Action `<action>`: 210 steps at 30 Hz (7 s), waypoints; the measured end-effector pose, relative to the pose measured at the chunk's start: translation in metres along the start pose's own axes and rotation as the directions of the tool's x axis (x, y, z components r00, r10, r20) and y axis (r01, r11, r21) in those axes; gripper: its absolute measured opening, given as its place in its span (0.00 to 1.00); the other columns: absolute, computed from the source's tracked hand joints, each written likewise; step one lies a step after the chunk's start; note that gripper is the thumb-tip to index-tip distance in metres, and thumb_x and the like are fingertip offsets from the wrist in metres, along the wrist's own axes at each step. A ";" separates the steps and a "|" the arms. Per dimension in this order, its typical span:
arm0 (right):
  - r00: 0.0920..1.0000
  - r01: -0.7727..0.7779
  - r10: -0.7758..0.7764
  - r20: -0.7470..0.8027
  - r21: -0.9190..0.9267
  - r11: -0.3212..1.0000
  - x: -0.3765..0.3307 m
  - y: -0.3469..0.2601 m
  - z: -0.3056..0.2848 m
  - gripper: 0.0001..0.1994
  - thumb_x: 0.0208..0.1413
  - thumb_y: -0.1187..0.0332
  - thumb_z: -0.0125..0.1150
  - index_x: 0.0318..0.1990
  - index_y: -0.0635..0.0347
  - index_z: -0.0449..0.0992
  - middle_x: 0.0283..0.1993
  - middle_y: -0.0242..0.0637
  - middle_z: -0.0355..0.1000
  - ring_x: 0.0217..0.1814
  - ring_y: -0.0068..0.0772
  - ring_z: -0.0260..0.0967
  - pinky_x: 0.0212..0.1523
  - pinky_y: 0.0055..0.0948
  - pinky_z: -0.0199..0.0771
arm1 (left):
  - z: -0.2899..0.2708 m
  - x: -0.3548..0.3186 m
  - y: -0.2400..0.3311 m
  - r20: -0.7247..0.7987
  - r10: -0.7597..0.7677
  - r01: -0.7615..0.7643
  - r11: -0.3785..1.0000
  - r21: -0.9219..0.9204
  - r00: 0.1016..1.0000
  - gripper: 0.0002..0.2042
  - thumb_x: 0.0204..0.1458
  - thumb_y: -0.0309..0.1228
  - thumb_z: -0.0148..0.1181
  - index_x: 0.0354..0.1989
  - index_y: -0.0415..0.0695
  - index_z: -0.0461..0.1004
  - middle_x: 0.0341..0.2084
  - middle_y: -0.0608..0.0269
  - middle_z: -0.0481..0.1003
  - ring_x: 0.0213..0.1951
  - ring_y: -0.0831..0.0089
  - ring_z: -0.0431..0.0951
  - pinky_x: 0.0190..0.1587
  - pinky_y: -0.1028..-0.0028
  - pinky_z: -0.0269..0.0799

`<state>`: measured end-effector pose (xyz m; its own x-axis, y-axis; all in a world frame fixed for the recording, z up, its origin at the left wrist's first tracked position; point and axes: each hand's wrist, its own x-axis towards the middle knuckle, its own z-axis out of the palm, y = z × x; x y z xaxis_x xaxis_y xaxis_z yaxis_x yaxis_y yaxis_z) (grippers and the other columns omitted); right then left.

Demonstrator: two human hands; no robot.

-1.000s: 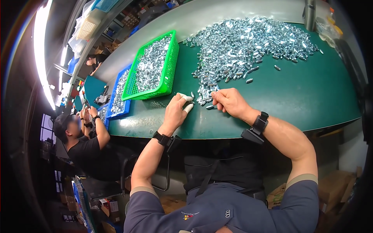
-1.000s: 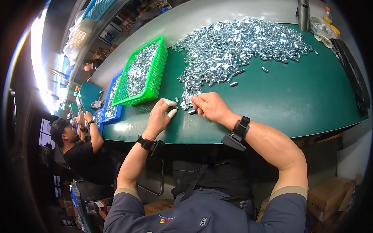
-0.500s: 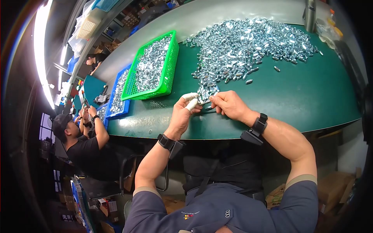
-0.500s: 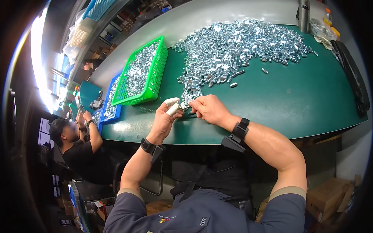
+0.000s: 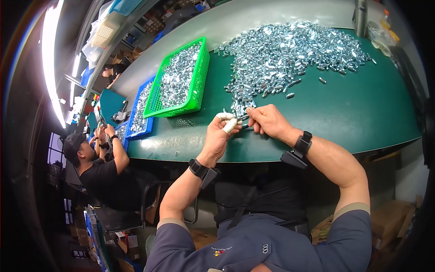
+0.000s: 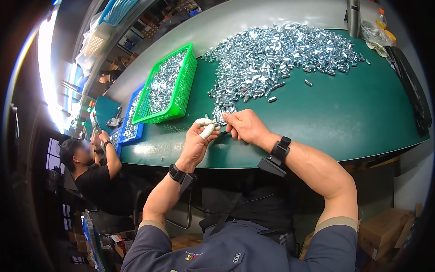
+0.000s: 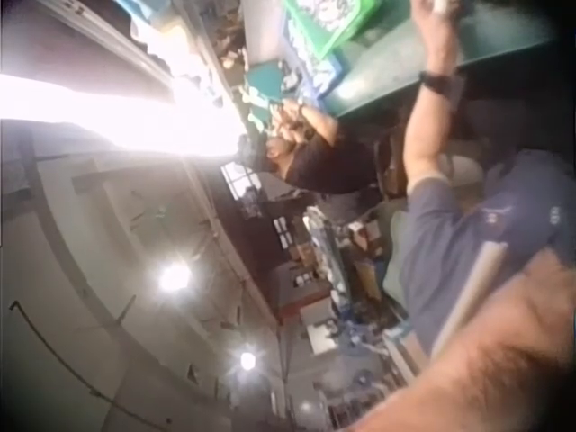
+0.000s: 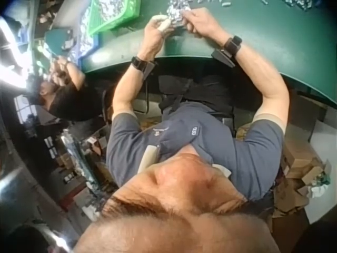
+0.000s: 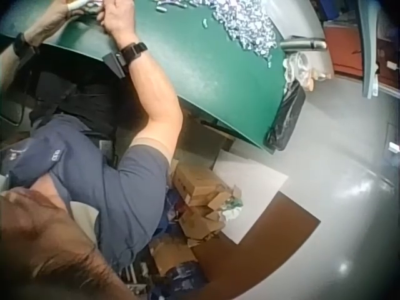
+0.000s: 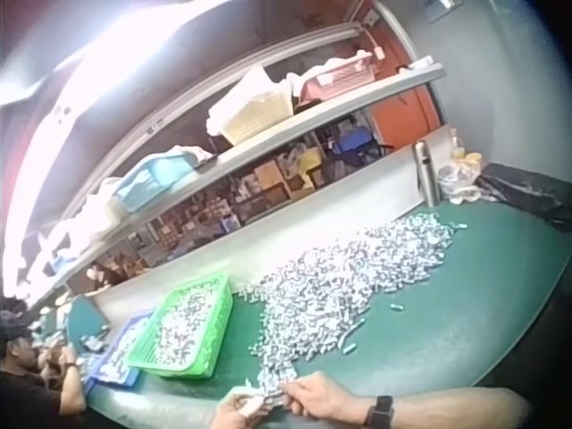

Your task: Inspecting and sorting small metal or electronic components on a production line.

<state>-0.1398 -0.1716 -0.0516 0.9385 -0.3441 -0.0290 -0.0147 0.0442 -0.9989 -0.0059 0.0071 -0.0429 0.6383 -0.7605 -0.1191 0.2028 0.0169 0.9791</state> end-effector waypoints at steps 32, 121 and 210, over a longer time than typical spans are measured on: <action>0.991 0.092 -0.090 -0.095 0.024 0.995 0.007 0.008 -0.003 0.23 0.72 0.53 0.55 0.30 0.63 0.79 0.20 0.28 0.72 0.20 0.16 0.65 0.22 0.21 0.64 | -0.039 0.029 0.032 0.364 0.360 -0.437 0.143 0.888 0.859 0.09 0.54 0.24 0.69 0.43 0.41 0.80 0.39 0.57 0.81 0.43 0.60 0.82 0.45 0.66 0.77; 0.980 0.186 -0.189 -0.068 -0.047 0.981 0.001 -0.004 -0.004 0.27 0.73 0.50 0.53 0.29 0.64 0.80 0.19 0.30 0.72 0.19 0.18 0.66 0.21 0.23 0.66 | -0.012 0.005 0.068 0.515 0.556 -0.585 -0.062 0.808 0.652 0.09 0.51 0.24 0.71 0.40 0.44 0.81 0.34 0.58 0.77 0.39 0.56 0.77 0.40 0.62 0.74; 0.997 0.046 -0.043 0.059 -0.065 0.997 0.002 0.001 -0.001 0.21 0.71 0.55 0.56 0.30 0.64 0.80 0.21 0.29 0.74 0.20 0.17 0.67 0.23 0.23 0.67 | -0.054 0.020 0.035 0.446 0.315 -0.447 -0.072 0.892 0.838 0.08 0.56 0.23 0.65 0.44 0.42 0.80 0.39 0.58 0.78 0.40 0.55 0.80 0.42 0.62 0.75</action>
<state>-0.1379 -0.1731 -0.0532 0.9571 -0.2895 0.0158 0.0064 -0.0333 -0.9994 0.0538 0.0278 -0.0203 0.2678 -0.9213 0.2819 -0.9621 -0.2400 0.1295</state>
